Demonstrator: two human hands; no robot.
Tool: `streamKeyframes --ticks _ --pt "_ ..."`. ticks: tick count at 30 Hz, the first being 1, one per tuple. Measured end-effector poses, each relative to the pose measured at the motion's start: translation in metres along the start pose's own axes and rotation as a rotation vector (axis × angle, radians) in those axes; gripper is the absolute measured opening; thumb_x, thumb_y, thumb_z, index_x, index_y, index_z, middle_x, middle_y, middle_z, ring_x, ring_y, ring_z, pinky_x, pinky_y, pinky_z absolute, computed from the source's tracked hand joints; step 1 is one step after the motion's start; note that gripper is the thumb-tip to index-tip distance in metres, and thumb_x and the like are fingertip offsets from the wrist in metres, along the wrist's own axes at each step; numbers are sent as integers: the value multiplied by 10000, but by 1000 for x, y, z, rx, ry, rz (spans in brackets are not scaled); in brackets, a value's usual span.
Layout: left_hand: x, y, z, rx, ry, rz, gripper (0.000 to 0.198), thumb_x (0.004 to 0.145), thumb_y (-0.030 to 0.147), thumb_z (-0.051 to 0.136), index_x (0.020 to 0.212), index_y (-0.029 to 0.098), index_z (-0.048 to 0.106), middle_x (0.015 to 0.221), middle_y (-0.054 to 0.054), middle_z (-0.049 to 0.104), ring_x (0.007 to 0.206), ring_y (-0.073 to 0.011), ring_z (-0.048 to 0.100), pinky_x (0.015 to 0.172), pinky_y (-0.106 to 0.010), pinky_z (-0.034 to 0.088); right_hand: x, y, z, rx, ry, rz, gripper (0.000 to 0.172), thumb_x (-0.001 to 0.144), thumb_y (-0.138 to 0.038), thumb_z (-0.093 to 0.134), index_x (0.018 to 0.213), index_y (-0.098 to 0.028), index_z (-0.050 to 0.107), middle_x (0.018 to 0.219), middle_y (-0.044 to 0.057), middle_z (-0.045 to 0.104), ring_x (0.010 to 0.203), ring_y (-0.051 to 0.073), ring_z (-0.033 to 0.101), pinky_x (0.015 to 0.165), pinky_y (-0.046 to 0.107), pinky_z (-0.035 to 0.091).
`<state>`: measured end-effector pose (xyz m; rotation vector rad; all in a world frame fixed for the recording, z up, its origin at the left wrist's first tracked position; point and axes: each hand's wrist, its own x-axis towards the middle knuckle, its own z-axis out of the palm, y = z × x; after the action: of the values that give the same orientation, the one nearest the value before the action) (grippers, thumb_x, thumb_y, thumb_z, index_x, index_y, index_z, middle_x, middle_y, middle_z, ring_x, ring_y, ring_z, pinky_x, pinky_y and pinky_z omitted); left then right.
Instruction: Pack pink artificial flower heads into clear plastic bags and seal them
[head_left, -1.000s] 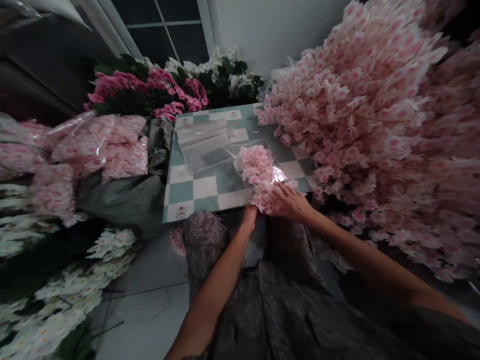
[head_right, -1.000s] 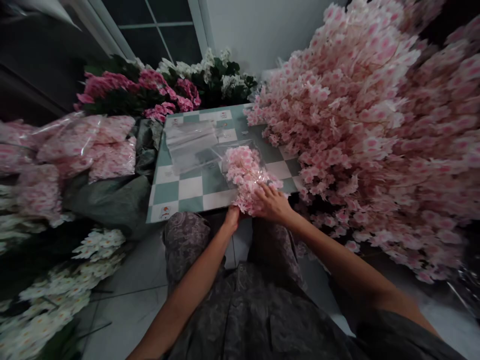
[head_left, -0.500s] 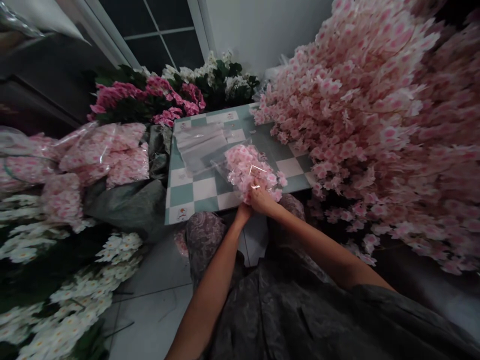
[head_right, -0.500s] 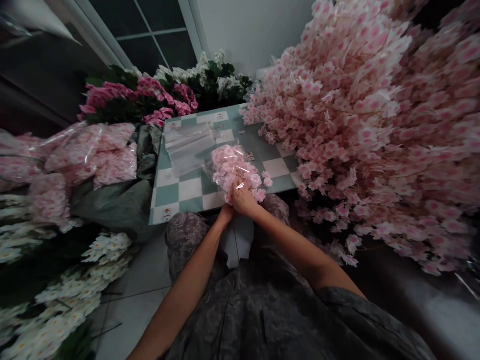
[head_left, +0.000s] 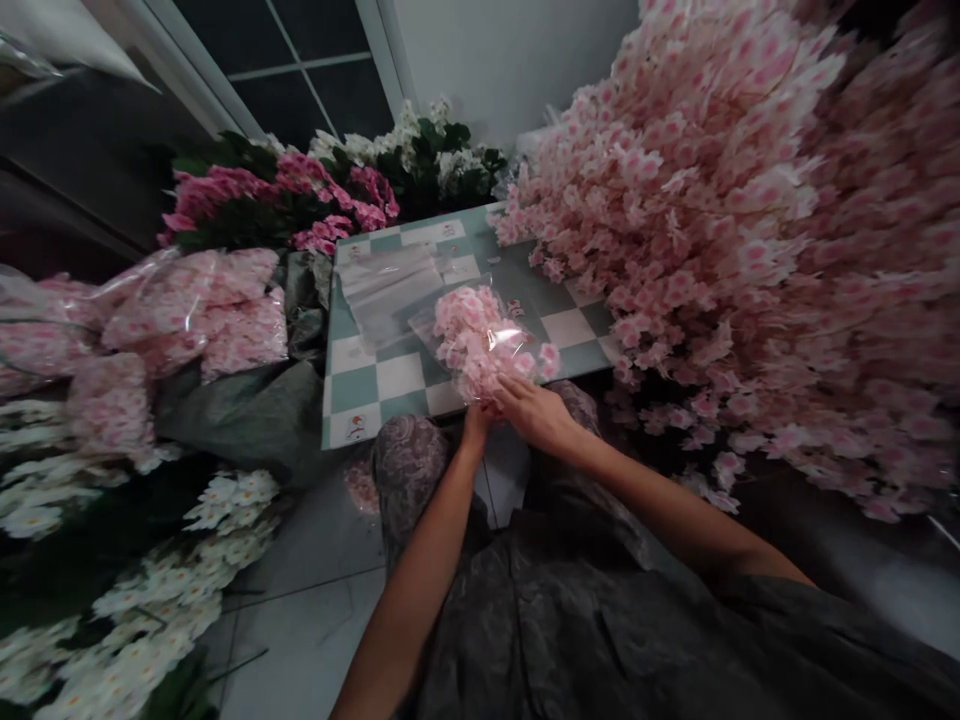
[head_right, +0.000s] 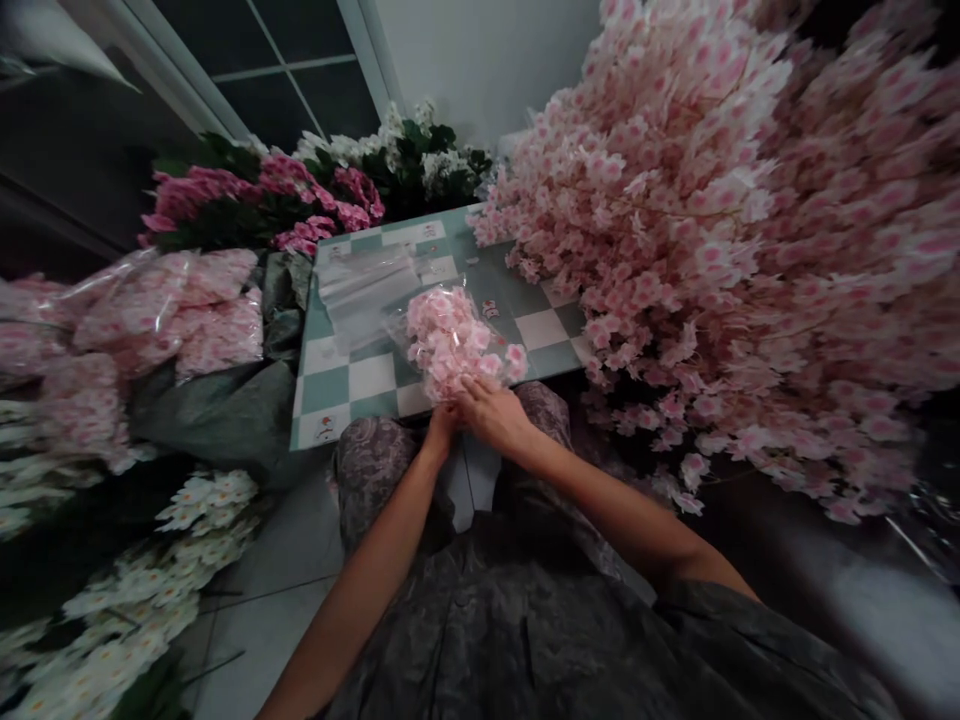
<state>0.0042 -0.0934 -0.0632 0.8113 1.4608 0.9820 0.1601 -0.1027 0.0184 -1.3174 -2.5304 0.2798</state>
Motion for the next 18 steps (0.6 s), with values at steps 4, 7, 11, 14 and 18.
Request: streamKeyframes --ticks 4,7,11,14,18 --pt "-14 7 3 -28 0 -14 191 791 338 731 822 150 748 796 -77 775 687 -187 702 651 -285 564 -18 53 3 140 189 285 728 929 -403 649 1529 -77 396 1550 261 437 1447 342 431 1170 534 388" --pt "-18 12 5 46 11 30 166 792 315 713 733 161 736 753 -60 765 715 -203 704 689 -294 566 -9 62 11 178 54 396 694 912 -374 668 1491 -89 413 1401 245 589 1297 342 584 1046 477 496" --pt "-19 19 6 253 52 176 51 743 198 724 695 207 737 734 -57 757 873 -269 716 868 -355 558 11 23 19 63 -86 310 362 996 -145 396 1305 -119 583 1217 181 695 1088 258 684 911 331 537" --pt "-24 24 2 394 45 259 83 714 137 713 691 214 734 783 -94 762 934 -304 711 920 -362 530 36 -2 23 67 -120 219 388 981 -99 364 1281 -116 610 1207 162 698 1041 224 688 886 293 536" --pt "-35 28 -11 518 -58 277 139 712 158 685 591 226 674 667 -45 705 775 -230 663 861 -300 525 71 9 27 3 -82 186 410 944 -65 400 1277 -85 638 1279 174 678 1063 207 680 923 271 519"
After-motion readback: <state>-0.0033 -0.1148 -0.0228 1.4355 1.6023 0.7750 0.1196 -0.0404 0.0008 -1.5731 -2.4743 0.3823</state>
